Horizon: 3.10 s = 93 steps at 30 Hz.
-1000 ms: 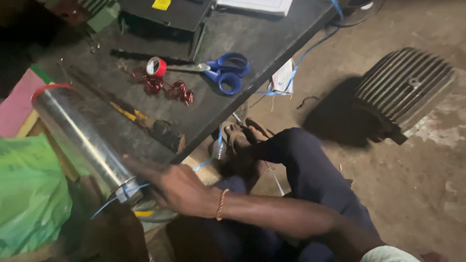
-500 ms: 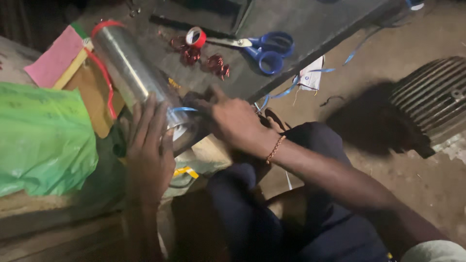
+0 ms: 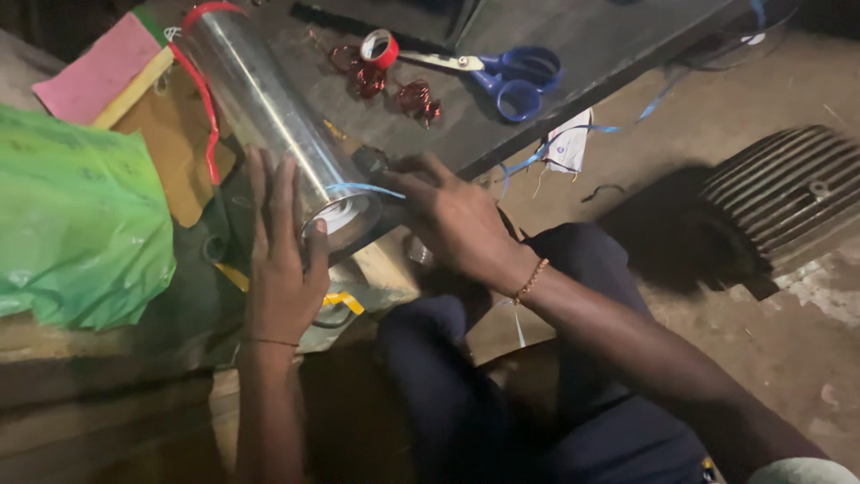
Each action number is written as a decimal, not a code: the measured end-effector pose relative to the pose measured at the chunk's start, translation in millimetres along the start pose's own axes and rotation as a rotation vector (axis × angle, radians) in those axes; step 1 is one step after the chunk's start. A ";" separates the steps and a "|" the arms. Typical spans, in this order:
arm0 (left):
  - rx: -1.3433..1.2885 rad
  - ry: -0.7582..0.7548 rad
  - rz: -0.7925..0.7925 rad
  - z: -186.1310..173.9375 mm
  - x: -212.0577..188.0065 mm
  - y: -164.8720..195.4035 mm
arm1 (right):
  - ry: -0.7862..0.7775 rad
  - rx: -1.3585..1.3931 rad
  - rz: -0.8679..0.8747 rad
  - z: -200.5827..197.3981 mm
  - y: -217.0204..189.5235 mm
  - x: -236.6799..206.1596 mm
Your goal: The person ties a blue ribbon around the open end of a metal cylinder, then uses scissors to cut the ribbon. They repeat this process multiple times, adjusting the ribbon and cylinder as needed.
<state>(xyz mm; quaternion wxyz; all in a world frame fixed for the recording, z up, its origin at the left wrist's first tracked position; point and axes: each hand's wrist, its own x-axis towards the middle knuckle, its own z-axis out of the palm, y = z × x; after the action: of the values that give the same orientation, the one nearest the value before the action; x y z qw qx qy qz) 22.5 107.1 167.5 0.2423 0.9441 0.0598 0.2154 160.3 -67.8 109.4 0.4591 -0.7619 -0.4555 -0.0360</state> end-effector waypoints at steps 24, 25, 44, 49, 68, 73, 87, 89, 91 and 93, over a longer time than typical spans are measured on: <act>0.812 -0.307 0.189 13.5 64.9 32.3 | 0.113 0.020 -0.026 -31.4 10.5 17.3; 0.851 -0.314 0.204 15.7 67.4 35.5 | 0.110 0.089 -0.047 -33.4 8.2 13.2; -0.210 0.237 -0.242 43.8 -0.7 -16.2 | 0.145 -0.051 0.077 29.7 -21.4 25.1; -0.031 0.323 0.050 46.4 8.5 -13.2 | 0.025 -0.123 0.167 13.2 -25.3 30.3; 0.400 0.142 -0.156 32.2 12.7 21.2 | 0.061 -0.070 -0.018 6.7 -0.7 34.0; 0.319 0.139 -0.094 26.5 9.3 22.2 | 0.095 0.080 0.113 -37.4 6.6 -32.0; -0.996 -0.055 -0.714 191.4 -187.6 117.2 | -0.189 0.417 0.931 -38.5 35.1 -263.5; -1.008 0.055 -0.785 212.7 -208.2 121.4 | -0.218 0.354 0.655 -28.0 20.9 -269.0; -0.904 0.077 -0.818 217.1 -222.7 116.1 | -0.222 0.403 0.581 -21.4 11.5 -268.0; -0.699 0.055 -0.802 211.5 -231.0 107.3 | -0.261 0.437 0.530 -21.3 8.8 -264.9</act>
<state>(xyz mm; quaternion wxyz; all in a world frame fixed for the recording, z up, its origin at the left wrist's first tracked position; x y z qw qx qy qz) -92.4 -128.4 -34.9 0.6041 0.7042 0.3468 0.1374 20.1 -259.9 -9.6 0.5424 -0.7355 -0.2942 0.2799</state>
